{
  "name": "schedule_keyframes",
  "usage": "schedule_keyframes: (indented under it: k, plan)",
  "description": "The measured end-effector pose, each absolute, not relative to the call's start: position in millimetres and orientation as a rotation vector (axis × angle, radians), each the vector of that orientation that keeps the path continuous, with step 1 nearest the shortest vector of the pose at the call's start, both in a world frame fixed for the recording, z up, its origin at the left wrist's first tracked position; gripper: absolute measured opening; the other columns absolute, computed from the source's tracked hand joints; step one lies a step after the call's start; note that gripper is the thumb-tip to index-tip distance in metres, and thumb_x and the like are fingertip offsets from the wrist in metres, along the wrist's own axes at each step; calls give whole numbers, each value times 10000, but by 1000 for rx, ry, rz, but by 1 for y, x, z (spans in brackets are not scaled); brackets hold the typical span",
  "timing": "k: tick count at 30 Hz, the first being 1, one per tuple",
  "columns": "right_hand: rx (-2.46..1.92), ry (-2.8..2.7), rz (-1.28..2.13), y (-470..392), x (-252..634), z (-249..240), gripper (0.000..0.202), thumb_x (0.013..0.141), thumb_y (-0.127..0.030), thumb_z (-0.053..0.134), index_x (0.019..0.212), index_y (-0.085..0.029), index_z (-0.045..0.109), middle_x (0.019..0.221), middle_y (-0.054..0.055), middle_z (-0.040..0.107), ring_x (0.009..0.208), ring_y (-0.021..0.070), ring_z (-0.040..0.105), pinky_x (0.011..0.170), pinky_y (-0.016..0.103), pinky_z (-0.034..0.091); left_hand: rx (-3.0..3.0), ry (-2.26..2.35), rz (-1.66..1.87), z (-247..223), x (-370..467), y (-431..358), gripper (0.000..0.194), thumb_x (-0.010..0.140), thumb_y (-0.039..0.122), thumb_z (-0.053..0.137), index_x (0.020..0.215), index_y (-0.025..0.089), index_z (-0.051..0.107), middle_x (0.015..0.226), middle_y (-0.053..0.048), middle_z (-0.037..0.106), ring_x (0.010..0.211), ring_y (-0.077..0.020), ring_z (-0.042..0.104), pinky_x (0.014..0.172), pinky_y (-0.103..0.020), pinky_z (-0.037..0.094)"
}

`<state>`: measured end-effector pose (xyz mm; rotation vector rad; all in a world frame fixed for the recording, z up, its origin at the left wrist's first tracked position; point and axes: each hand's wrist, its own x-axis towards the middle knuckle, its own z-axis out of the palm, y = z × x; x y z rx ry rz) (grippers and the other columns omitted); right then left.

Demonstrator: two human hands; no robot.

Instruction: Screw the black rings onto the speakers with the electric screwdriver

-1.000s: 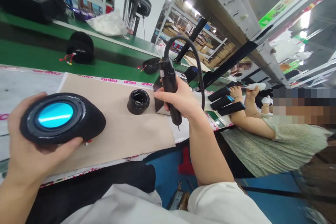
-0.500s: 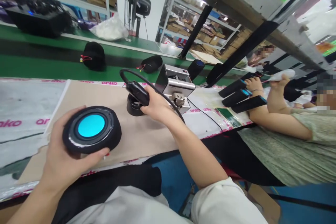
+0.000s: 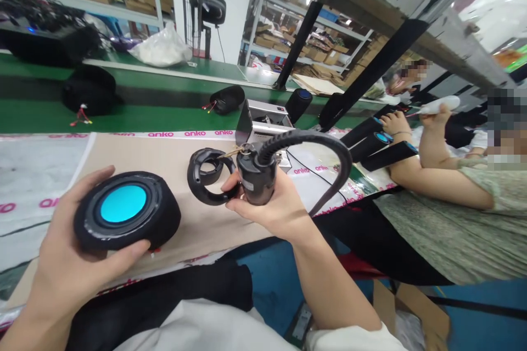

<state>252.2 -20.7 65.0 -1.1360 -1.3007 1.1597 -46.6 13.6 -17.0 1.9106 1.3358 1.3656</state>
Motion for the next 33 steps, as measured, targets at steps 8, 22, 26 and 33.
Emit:
schedule_keyframes:
  k: [8,22,26,33]
  plan:
    - [-1053,-1340,1171,-19,246,75,385,771,-128,920,1058,-226,683,991,12,824,844,138,793,789,226,680,1726,1271,1311,3,-34,5,920,704,437,960,1540,260,621,1575,-125,647,1447,-412,638,1214,-532,578]
    - [-1136,-1376,898,-18,226,94,410,796,-223,960,1088,-238,672,967,13,818,621,126,688,634,280,644,1783,1145,1255,-11,-38,3,994,761,387,974,1622,328,481,1630,-138,571,1495,-395,616,1163,-501,630]
    - [-1039,-1400,948,-18,215,93,381,786,-189,956,1056,-234,692,960,3,819,604,104,673,636,248,654,1728,1116,1302,-12,-32,-1,1005,790,365,958,1651,352,440,1625,-135,568,1483,-387,630,1161,-514,634]
    - [-1088,-1495,950,-20,207,94,393,819,-237,948,1110,-257,685,993,5,809,625,118,655,678,287,647,1637,1109,1345,-11,-20,-6,1042,781,367,970,1661,358,412,1623,-135,572,1482,-381,635,1203,-521,605]
